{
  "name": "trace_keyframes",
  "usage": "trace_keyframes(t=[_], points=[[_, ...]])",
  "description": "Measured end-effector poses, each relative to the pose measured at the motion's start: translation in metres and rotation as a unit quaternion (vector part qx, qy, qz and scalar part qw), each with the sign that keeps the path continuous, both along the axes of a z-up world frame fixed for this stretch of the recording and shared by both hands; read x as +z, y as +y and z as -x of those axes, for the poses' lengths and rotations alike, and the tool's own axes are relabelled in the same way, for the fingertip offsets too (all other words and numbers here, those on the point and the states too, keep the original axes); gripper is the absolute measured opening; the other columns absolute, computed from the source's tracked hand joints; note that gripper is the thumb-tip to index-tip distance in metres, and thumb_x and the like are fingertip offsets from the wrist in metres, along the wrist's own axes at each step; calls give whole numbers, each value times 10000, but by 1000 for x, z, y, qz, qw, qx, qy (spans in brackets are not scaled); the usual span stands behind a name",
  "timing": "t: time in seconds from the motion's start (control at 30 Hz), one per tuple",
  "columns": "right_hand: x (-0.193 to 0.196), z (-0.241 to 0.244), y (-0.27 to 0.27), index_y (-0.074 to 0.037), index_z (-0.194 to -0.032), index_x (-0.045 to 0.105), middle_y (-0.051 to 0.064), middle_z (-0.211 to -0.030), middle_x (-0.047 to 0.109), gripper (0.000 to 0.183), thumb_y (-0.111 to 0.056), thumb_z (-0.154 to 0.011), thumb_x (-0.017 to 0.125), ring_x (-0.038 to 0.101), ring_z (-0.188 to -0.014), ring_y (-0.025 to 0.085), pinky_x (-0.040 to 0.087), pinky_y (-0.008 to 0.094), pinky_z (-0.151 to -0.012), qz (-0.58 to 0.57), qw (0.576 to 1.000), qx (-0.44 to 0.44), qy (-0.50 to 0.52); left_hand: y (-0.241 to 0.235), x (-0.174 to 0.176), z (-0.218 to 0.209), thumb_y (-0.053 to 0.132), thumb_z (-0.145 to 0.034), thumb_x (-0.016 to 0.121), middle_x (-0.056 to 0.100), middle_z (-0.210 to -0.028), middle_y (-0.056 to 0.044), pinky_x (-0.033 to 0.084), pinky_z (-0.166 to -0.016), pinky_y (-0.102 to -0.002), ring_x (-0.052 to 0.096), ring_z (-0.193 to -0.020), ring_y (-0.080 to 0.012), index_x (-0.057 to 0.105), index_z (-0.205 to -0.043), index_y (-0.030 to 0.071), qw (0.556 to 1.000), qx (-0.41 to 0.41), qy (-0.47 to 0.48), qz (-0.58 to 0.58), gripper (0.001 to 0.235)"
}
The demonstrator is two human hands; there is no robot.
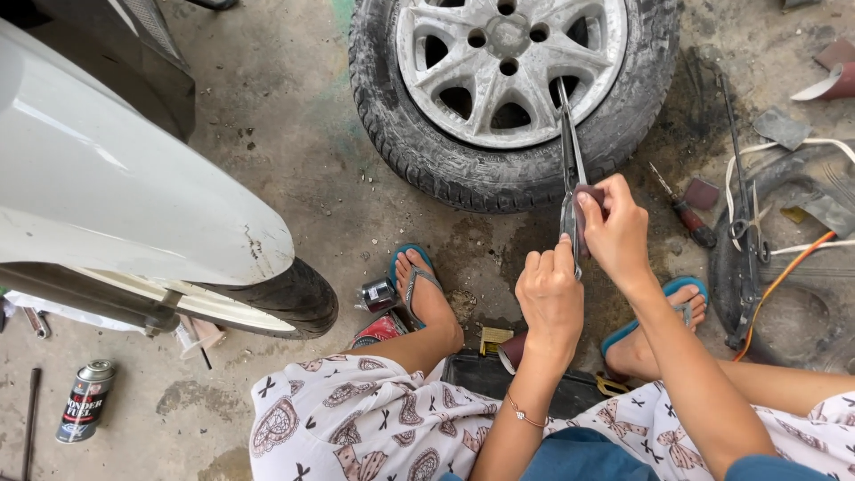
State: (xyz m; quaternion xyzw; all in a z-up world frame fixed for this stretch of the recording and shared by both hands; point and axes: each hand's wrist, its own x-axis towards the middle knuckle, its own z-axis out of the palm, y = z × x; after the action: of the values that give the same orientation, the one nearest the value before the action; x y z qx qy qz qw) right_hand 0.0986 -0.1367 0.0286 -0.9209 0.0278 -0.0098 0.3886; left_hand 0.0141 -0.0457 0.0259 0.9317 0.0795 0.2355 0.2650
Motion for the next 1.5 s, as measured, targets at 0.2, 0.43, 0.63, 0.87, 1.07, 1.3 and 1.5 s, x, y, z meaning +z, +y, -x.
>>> trace_keyframes(t=[0.2, 0.43, 0.63, 0.87, 1.07, 1.3, 1.5], points=[[23, 27, 12, -93, -1063, 607, 200, -780, 713, 166, -225, -1010, 693, 700, -760, 441, 542, 504, -712, 11, 999, -14, 31, 5, 3, 2, 6, -845, 716, 579, -645, -36, 490, -525, -288, 547, -602, -206, 718, -993, 81, 1000, -2, 3, -4, 166], [19, 18, 19, -80, -1050, 615, 246, -785, 691, 146, -194, -1005, 693, 688, -809, 498, 525, 565, -718, 18, 1000, -14, -6, 10, 5, 0, 20, -860, 717, 599, -650, -41, 496, -526, -295, 566, -611, -208, 724, -991, 75, 1000, -11, 0, -14, 142], [-3, 3, 9, -93, -1032, 609, 220, -794, 686, 123, -181, -1006, 690, 689, -793, 478, 525, 543, -685, 19, 998, -17, -52, 6, 11, 2, -21, -849, 717, 620, -660, -50, 496, -534, -292, 581, -627, -212, 735, -1005, 51, 999, -30, 16, -27, 173], [-6, -2, 6, -126, -1016, 603, 170, -812, 713, 109, -209, -1008, 674, 705, -794, 440, 542, 520, -695, 15, 1000, -6, -24, 7, 15, 2, -43, -820, 733, 651, -664, -52, 514, -559, -272, 599, -631, -206, 732, -991, 54, 999, -31, 34, -22, 197], [13, 3, 21, -128, -1027, 606, 175, -823, 725, 105, -211, -991, 658, 709, -810, 434, 544, 528, -713, -1, 999, 26, -33, 14, 15, -3, -30, -817, 734, 633, -666, -44, 523, -544, -292, 586, -627, -218, 710, -971, 71, 999, -25, 30, -1, 186], [15, 12, 35, -129, -1029, 604, 168, -822, 722, 71, -187, -1002, 634, 726, -796, 402, 572, 493, -709, 42, 995, 63, -65, 18, -6, 9, -5, -829, 718, 630, -660, -16, 534, -538, -294, 587, -625, -200, 707, -966, 106, 998, -13, 61, 12, 177], [-18, -25, 22, -88, -1044, 567, 152, -817, 653, 67, -149, -1050, 594, 695, -763, 374, 558, 465, -689, 89, 985, 60, -135, 23, 2, 2, -38, -800, 738, 652, -653, -20, 529, -525, -277, 579, -597, -188, 708, -979, 102, 998, -7, 53, 32, 229]])
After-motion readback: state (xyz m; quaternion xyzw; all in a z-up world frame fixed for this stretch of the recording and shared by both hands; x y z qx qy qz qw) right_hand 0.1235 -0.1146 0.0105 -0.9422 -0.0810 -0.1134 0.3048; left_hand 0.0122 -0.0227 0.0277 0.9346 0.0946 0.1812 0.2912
